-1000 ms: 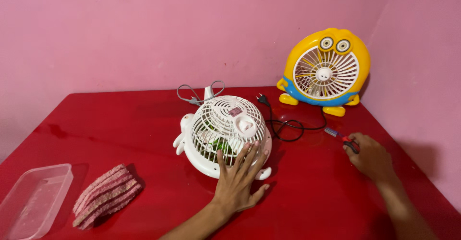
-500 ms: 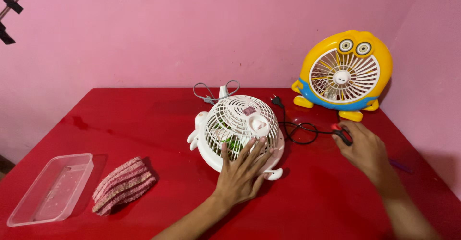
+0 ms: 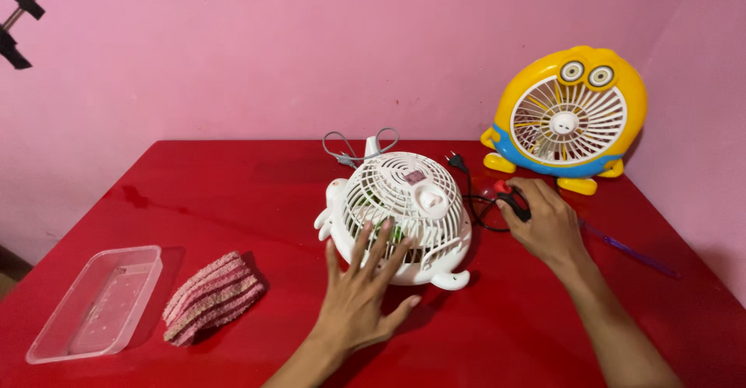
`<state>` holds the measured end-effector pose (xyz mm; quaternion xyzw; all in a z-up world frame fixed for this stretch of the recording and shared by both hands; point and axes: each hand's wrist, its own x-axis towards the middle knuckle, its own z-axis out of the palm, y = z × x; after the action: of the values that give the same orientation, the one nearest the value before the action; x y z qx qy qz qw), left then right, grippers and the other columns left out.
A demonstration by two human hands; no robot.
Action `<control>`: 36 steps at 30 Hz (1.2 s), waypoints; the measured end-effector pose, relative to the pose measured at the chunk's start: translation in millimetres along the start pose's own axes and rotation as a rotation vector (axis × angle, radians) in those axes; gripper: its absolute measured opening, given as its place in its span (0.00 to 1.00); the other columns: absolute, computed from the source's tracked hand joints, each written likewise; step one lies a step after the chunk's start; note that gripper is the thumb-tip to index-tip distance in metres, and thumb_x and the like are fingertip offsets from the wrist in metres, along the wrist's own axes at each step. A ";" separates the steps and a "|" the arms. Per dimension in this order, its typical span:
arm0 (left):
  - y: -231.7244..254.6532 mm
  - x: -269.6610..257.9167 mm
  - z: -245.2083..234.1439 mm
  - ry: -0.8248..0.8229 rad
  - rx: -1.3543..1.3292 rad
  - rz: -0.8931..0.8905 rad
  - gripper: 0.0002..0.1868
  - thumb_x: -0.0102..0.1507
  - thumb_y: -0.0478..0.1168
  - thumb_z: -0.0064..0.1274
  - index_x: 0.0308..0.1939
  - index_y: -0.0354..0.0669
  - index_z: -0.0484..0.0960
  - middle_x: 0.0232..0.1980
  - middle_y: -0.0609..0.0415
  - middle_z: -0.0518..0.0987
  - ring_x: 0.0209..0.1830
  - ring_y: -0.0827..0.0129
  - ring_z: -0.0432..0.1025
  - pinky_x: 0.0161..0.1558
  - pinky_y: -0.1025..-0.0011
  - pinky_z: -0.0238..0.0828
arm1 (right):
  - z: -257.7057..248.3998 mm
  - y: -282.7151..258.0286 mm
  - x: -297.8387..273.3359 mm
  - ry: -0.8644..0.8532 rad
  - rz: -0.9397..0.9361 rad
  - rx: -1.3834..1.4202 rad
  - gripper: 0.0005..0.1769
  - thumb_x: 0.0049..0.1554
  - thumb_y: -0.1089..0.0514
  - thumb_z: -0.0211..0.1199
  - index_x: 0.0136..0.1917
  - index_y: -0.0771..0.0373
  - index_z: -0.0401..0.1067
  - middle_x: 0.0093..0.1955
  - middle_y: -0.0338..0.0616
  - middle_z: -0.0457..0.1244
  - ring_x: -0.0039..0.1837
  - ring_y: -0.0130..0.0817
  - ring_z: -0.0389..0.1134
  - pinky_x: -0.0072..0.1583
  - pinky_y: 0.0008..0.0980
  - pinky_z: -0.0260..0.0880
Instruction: The person uses a screwdriver to loosen and tighten screws on the back of a white turtle-shaped fan placed on a red table. The person repeatedly adjusts the same screws without removing the fan cover or completing a repair.
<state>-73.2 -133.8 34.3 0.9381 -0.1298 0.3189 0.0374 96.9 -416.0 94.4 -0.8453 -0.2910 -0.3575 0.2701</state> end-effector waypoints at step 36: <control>40.3 -47.1 -56.5 -0.197 -0.805 0.383 0.28 0.62 0.58 0.56 0.55 0.39 0.81 0.53 0.47 0.75 0.56 0.52 0.70 0.59 0.51 0.63 | 5.9 19.1 -29.8 0.322 0.079 0.820 0.26 0.68 0.63 0.62 0.75 0.69 0.60 0.59 0.44 0.62 0.58 0.25 0.65 0.60 0.27 0.72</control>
<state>-153.1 -153.7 50.0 0.8338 -0.4176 0.1536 0.3267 95.5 -434.1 63.4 -0.6120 -0.3306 -0.3292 0.6386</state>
